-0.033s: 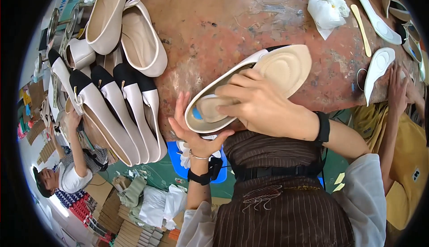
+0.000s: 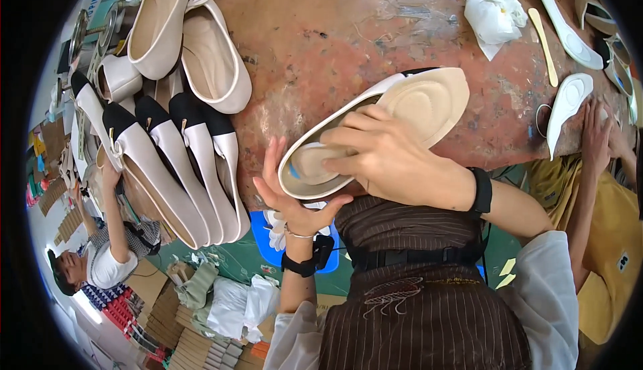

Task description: Assembling shoe insoles and attaching decorative elements to footwear.

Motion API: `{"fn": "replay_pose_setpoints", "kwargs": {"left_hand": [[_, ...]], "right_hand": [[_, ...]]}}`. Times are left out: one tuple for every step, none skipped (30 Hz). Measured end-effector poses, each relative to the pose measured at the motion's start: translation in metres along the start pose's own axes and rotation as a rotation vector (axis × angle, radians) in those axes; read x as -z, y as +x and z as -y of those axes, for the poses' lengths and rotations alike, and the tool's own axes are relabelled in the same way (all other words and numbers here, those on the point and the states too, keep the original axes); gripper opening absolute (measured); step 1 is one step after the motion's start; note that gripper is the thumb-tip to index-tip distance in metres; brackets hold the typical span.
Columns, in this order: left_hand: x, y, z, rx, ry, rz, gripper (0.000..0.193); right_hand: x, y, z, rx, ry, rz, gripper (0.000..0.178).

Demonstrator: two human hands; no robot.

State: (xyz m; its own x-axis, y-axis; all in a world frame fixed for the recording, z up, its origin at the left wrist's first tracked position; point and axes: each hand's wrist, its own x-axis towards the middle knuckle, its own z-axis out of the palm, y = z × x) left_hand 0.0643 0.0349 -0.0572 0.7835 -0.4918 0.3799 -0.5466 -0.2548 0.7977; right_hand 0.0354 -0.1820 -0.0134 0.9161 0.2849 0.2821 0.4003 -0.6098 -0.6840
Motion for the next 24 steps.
{"fn": "replay_pose_setpoints", "kwargs": {"left_hand": [[0.0,0.0,0.0,-0.004,-0.005,-0.001,0.139],[-0.001,0.0,0.0,-0.002,-0.002,0.0,0.139],[0.0,0.0,0.0,-0.007,-0.008,0.003,0.14],[0.0,0.0,0.0,-0.013,-0.016,0.005,0.141],[0.0,0.0,0.0,-0.006,-0.019,0.0,0.141],[0.001,0.0,0.0,-0.01,-0.027,0.011,0.142],[0.002,-0.001,0.001,-0.001,-0.03,0.024,0.143],[0.002,-0.001,0.002,-0.005,-0.036,0.016,0.143],[0.002,-0.002,0.003,0.001,-0.053,0.033,0.143],[0.002,-0.003,0.005,-0.005,-0.07,0.049,0.144],[0.002,-0.004,0.007,0.011,-0.073,0.041,0.144],[0.002,-0.004,0.009,-0.006,-0.095,0.052,0.143],[0.003,-0.005,0.011,-0.012,-0.116,0.067,0.143],[0.003,-0.004,0.013,-0.016,-0.115,0.057,0.143],[0.004,-0.004,0.014,-0.003,-0.111,0.083,0.143],[0.006,-0.002,0.015,0.007,-0.109,0.109,0.143],[0.007,0.0,0.015,0.013,-0.137,0.109,0.137],[0.01,0.002,0.014,0.021,-0.147,0.098,0.137],[0.011,0.004,0.014,0.079,-0.169,0.102,0.124],[0.013,0.005,0.013,0.139,-0.192,0.106,0.113],[0.014,0.007,0.013,0.058,-0.104,0.066,0.074],[0.014,0.008,0.012,0.051,-0.111,0.056,0.074],[0.013,0.008,0.012,0.071,-0.075,0.064,0.058],[0.012,0.008,0.012,0.101,-0.044,0.074,0.043]], "right_hand": [[-0.007,0.003,-0.001,-0.011,0.043,-0.014,0.023],[-0.011,0.005,-0.002,-0.01,0.048,-0.005,0.023],[-0.014,0.007,-0.002,-0.043,0.08,0.005,0.027],[-0.016,0.009,-0.003,-0.041,0.106,0.018,0.03],[-0.017,0.009,-0.003,-0.078,0.11,0.024,0.03],[-0.017,0.01,-0.002,-0.087,0.12,0.047,0.031],[-0.017,0.01,-0.002,-0.102,0.128,0.057,0.031],[-0.017,0.009,-0.001,-0.096,0.132,0.08,0.031],[-0.017,0.009,0.0,-0.106,0.115,0.09,0.029],[-0.018,0.008,0.002,-0.124,0.098,0.071,0.028],[-0.019,0.008,0.003,-0.113,0.094,0.11,0.028],[-0.02,0.009,0.004,-0.138,0.071,0.148,0.029],[-0.022,0.01,0.004,-0.149,0.046,0.193,0.03],[-0.024,0.011,0.004,-0.158,0.052,0.196,0.03],[-0.026,0.013,0.002,-0.044,0.067,0.118,0.031],[-0.029,0.015,0.001,0.084,0.07,0.102,0.033],[-0.031,0.016,-0.001,0.071,0.082,0.043,0.033],[-0.033,0.017,-0.003,0.119,0.109,0.149,0.036],[-0.035,0.018,-0.003,0.11,0.134,0.268,0.039],[-0.036,0.018,-0.004,0.165,0.135,0.263,0.039],[-0.037,0.017,-0.001,0.131,0.071,0.29,0.039],[-0.037,0.016,0.001,0.108,0.018,0.271,0.039],[-0.038,0.015,0.005,0.029,-0.01,0.307,0.041],[-0.036,0.013,0.009,0.037,-0.015,0.308,0.041]]}}
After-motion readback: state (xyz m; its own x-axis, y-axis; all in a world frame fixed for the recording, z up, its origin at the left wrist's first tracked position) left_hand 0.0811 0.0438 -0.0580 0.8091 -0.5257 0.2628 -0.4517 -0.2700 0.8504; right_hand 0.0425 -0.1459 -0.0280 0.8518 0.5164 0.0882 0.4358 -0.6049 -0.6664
